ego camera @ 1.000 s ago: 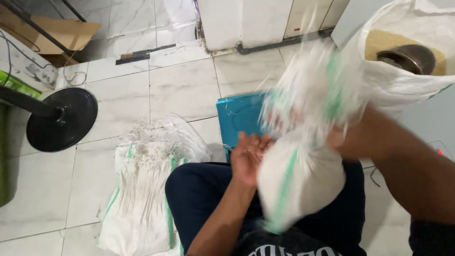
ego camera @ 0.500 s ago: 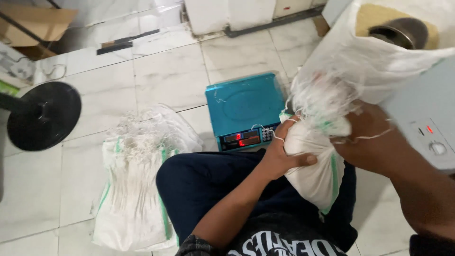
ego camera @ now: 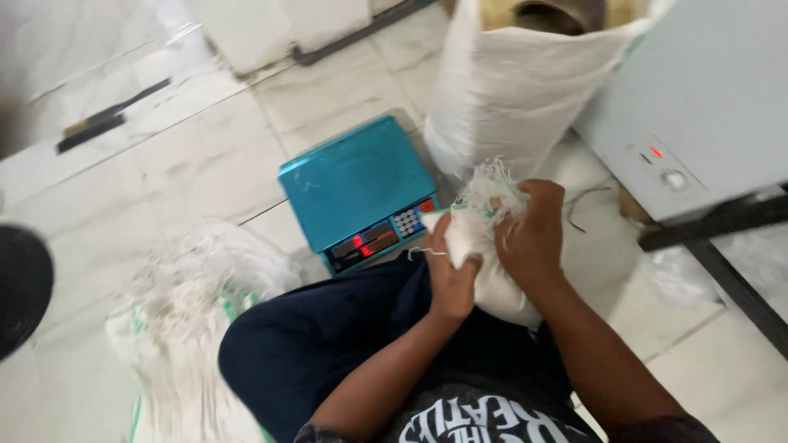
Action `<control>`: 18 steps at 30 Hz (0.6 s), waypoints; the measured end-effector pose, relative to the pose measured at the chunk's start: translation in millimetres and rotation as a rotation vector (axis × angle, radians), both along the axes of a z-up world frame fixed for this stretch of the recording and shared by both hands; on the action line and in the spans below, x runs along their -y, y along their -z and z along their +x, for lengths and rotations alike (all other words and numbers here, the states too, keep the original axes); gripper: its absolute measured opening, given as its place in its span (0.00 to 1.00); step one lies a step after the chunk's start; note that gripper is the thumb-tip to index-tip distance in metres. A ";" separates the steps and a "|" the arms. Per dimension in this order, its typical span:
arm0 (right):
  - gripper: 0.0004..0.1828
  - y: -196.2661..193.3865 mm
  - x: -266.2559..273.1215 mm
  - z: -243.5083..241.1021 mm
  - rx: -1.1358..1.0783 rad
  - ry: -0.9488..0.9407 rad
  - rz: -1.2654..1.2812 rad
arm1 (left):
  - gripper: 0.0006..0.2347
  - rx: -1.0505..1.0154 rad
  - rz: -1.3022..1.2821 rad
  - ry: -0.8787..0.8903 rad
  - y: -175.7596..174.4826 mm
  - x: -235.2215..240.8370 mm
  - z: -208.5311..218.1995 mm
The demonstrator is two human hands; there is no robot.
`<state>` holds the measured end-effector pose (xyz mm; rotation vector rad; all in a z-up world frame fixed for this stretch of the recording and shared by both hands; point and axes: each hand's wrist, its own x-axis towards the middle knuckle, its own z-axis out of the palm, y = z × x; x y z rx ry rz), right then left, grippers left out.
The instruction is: Bagging and weighing rice from a large sack into smaller bags using a metal bowl and a digital scale.
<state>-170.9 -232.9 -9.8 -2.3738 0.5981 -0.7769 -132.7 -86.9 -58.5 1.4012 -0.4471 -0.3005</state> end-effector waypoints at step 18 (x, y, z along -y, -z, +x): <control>0.60 -69.4 -29.7 -1.1 -0.815 -0.071 0.034 | 0.26 0.128 0.168 -0.154 0.1 -2.7 -14.1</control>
